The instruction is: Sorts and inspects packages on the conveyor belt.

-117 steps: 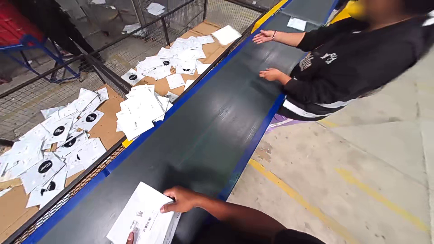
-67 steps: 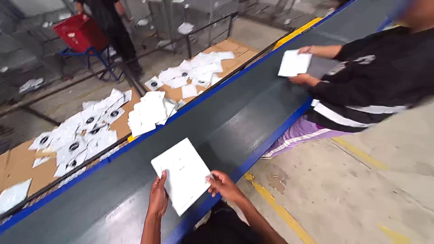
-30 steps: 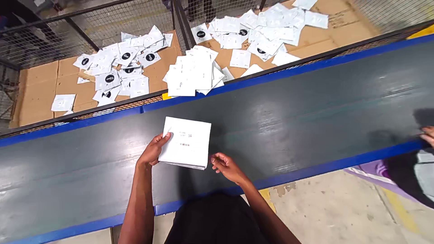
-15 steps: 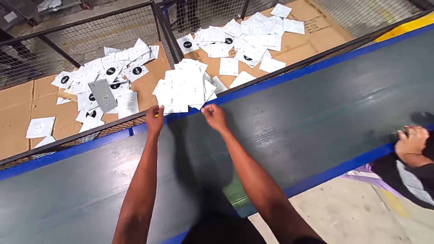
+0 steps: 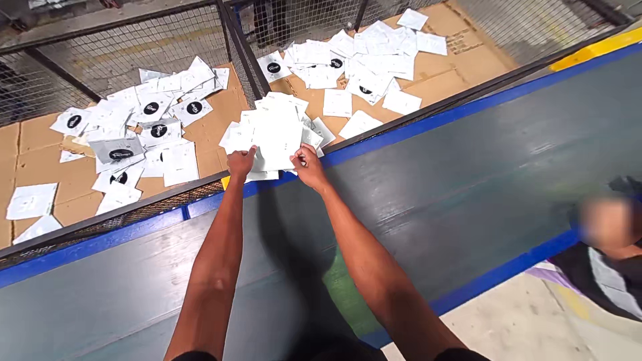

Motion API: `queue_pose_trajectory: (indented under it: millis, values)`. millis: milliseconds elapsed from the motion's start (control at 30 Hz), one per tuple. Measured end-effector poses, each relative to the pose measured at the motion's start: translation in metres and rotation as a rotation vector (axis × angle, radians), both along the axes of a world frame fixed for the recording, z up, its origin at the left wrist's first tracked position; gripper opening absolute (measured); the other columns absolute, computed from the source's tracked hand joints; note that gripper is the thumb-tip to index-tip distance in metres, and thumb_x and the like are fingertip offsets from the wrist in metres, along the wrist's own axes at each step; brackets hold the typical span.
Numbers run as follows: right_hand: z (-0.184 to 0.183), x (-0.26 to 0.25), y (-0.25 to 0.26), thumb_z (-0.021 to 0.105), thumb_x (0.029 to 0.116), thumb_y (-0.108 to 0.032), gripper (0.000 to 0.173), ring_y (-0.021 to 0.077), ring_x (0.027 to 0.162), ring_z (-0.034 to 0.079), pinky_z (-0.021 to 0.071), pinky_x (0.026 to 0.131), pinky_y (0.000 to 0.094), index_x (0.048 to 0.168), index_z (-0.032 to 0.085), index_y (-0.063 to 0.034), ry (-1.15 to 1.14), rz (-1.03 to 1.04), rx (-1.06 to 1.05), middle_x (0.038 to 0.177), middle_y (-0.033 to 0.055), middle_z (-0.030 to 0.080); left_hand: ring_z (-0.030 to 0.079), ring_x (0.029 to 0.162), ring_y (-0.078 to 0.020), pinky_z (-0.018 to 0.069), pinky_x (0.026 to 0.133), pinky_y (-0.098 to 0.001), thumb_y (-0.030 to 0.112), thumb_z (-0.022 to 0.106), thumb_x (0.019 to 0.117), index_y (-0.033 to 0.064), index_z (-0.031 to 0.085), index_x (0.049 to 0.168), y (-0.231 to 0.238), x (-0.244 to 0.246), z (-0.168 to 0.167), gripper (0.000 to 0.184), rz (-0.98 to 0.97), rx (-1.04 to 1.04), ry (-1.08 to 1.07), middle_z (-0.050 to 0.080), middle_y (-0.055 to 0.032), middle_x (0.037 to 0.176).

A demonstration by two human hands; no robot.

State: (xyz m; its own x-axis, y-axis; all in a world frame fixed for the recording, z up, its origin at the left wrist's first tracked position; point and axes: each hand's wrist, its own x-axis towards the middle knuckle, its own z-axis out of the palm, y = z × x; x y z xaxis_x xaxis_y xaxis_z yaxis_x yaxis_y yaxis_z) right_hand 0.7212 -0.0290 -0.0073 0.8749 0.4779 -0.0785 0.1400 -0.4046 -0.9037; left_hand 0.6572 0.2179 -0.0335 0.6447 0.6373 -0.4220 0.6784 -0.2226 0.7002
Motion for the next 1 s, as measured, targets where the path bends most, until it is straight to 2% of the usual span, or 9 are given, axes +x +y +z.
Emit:
queue_pose_trajectory:
  millis: [67, 200, 333, 433, 533, 600, 700, 833, 1000]
  values:
    - [0.017, -0.029, -0.001, 0.060, 0.1007, -0.019, 0.019, 0.0230, 0.126, 0.059, 0.0578, 0.095, 0.0366, 0.100, 0.063, -0.0008, 0.084, 0.021, 0.341, 0.141, 0.0181, 0.055, 0.055, 0.123, -0.0413, 0.0443, 0.104, -0.0615, 0.062, 0.067, 0.0898, -0.0009, 0.067, 0.118, -0.006, -0.016, 0.007, 0.069, 0.059, -0.073, -0.151, 0.062, -0.0266, 0.125]
    - [0.052, -0.078, -0.003, 0.049, 0.1029, -0.010, 0.007, 0.0182, 0.094, 0.067, 0.0595, 0.078, 0.0376, 0.097, 0.050, -0.0077, 0.448, 0.119, 0.881, 0.109, 0.0101, 0.065, 0.062, 0.122, -0.0297, 0.0560, 0.098, -0.0482, 0.052, 0.072, 0.0909, 0.0010, 0.036, 0.152, -0.023, -0.075, 0.031, 0.087, 0.119, -0.300, -0.419, 0.055, -0.0211, 0.141]
    - [0.061, -0.074, 0.005, 0.047, 0.1048, -0.014, 0.009, 0.0161, 0.089, 0.068, 0.0591, 0.081, 0.0369, 0.103, 0.054, -0.0086, 0.661, 0.346, 0.906, 0.097, 0.0062, 0.067, 0.074, 0.100, -0.0271, 0.0629, 0.088, -0.0472, 0.019, 0.059, 0.1037, 0.0033, 0.044, 0.141, -0.011, -0.147, 0.048, 0.043, 0.165, -0.818, -0.686, 0.072, -0.0155, 0.114]
    - [0.068, -0.047, 0.018, 0.044, 0.1103, -0.026, 0.030, 0.0258, 0.096, 0.073, 0.0638, 0.078, 0.0435, 0.118, 0.056, 0.0003, 0.549, 0.318, 0.614, 0.118, 0.0149, 0.070, 0.075, 0.092, -0.0196, 0.0645, 0.084, -0.0420, 0.019, 0.059, 0.1040, 0.0025, 0.048, 0.132, 0.040, -0.169, 0.065, 0.034, 0.333, -0.513, -0.776, 0.074, -0.0082, 0.105]
    - [0.046, 0.002, 0.021, 0.065, 0.1002, -0.040, 0.040, 0.0217, 0.087, 0.073, 0.0629, 0.075, 0.0420, 0.120, 0.064, -0.0049, 0.116, 0.008, 0.054, 0.111, 0.0116, 0.071, 0.068, 0.113, -0.0278, 0.0580, 0.097, -0.0475, 0.043, 0.047, 0.1081, 0.0045, 0.030, 0.150, 0.108, -0.171, 0.070, 0.060, 0.527, -0.490, -0.782, 0.062, -0.0163, 0.132]
    - [0.026, 0.038, 0.016, 0.067, 0.0929, -0.056, 0.061, 0.0312, 0.104, 0.068, 0.0574, 0.087, 0.0546, 0.128, 0.062, -0.0060, -0.071, -0.138, -0.293, 0.124, 0.0176, 0.065, 0.065, 0.118, -0.0314, 0.0586, 0.096, -0.0466, 0.055, 0.052, 0.1032, 0.0050, 0.024, 0.156, 0.124, -0.165, 0.069, 0.078, 0.642, -0.457, -0.622, 0.053, -0.0205, 0.144]
    - [0.005, 0.073, 0.013, 0.065, 0.0900, -0.064, 0.072, 0.0415, 0.115, 0.063, 0.0505, 0.089, 0.0667, 0.128, 0.062, -0.0029, -0.003, -0.168, -0.527, 0.128, 0.0243, 0.062, 0.067, 0.112, -0.0282, 0.0595, 0.090, -0.0464, 0.040, 0.059, 0.1035, 0.0018, 0.032, 0.153, 0.090, -0.148, 0.050, 0.068, 0.511, -0.323, -0.514, 0.058, -0.0191, 0.136]
    - [-0.002, 0.076, 0.020, 0.067, 0.0955, -0.041, 0.037, 0.0369, 0.102, 0.066, 0.0530, 0.086, 0.0618, 0.108, 0.071, -0.0059, -0.053, -0.103, -0.398, 0.107, 0.0183, 0.069, 0.067, 0.109, -0.0264, 0.0591, 0.089, -0.0454, 0.040, 0.066, 0.0988, -0.0039, 0.046, 0.143, 0.015, -0.118, 0.017, 0.065, 0.242, -0.185, -0.434, 0.063, -0.0201, 0.129]
    - [0.064, 0.094, 0.030, 0.056, 0.1060, -0.017, 0.025, 0.0283, 0.091, 0.072, 0.0645, 0.079, 0.0516, 0.123, 0.051, 0.0008, 0.210, -0.068, 0.444, 0.111, 0.0163, 0.064, 0.049, 0.136, -0.0356, 0.0431, 0.112, -0.0503, 0.053, 0.067, 0.0935, -0.0030, 0.051, 0.143, -0.005, -0.077, -0.002, 0.076, 0.057, 0.113, -0.337, 0.050, -0.0268, 0.146]
